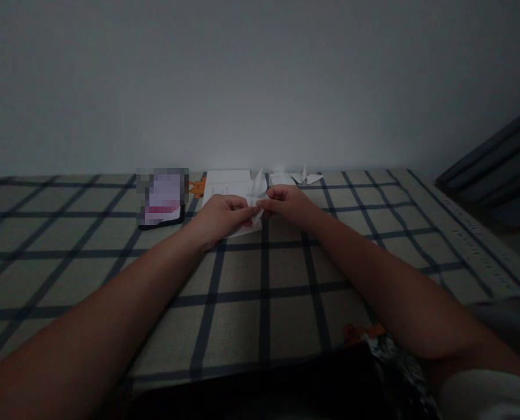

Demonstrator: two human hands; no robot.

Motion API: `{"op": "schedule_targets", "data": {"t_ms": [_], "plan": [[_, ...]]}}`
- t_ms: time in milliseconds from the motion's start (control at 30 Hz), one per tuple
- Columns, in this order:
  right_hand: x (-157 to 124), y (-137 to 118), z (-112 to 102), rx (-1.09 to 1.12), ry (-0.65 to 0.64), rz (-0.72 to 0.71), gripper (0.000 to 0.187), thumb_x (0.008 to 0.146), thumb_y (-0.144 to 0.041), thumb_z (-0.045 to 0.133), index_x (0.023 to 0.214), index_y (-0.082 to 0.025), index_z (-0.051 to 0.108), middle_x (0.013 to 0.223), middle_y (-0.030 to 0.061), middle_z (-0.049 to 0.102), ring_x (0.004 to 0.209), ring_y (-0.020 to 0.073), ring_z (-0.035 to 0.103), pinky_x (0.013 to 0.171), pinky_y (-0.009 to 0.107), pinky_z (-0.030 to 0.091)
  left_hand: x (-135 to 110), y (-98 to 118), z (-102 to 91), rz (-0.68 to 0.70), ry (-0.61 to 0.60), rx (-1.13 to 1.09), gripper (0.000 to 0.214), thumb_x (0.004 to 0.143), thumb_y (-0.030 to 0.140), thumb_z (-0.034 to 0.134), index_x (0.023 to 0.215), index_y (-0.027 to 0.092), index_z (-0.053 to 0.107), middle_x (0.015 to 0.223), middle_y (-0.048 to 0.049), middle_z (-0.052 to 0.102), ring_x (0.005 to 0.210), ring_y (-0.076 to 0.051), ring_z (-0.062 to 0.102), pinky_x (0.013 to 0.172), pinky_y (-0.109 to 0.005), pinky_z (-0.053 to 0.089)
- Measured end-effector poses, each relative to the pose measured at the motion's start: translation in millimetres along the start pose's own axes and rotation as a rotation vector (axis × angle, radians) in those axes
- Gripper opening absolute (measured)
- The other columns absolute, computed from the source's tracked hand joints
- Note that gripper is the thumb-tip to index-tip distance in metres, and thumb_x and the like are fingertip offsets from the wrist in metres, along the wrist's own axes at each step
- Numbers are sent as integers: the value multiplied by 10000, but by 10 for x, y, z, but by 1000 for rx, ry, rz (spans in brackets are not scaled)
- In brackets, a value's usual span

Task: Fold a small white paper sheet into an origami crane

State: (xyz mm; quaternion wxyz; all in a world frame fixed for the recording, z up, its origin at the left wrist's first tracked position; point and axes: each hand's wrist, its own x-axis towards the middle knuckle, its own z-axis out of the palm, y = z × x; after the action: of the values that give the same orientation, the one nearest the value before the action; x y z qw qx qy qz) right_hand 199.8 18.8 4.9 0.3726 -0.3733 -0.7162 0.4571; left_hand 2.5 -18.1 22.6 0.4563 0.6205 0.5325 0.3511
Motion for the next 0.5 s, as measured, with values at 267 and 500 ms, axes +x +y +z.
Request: {"op": "schedule_targets", "data": {"t_ms": [267,500], "plan": [[15,29,-41,70,-6,-25,329,826,-438,736,727,-172,570,648,-31,621,610,96,549,601,249,392,43,-38,13,-88,-93,-250,205,702,347,825,660,168,735,705,-41,700,635,-108,602,652,-233,500],[10,23,-45,69,13,-26,319,828,-438,735,733,-172,586,656,-25,628,625,99,562,624,257,420,7,-11,26,-73,-103,-272,204,686,339,844,648,178,725,695,-41,687,656,-125,601,633,-241,512]]}}
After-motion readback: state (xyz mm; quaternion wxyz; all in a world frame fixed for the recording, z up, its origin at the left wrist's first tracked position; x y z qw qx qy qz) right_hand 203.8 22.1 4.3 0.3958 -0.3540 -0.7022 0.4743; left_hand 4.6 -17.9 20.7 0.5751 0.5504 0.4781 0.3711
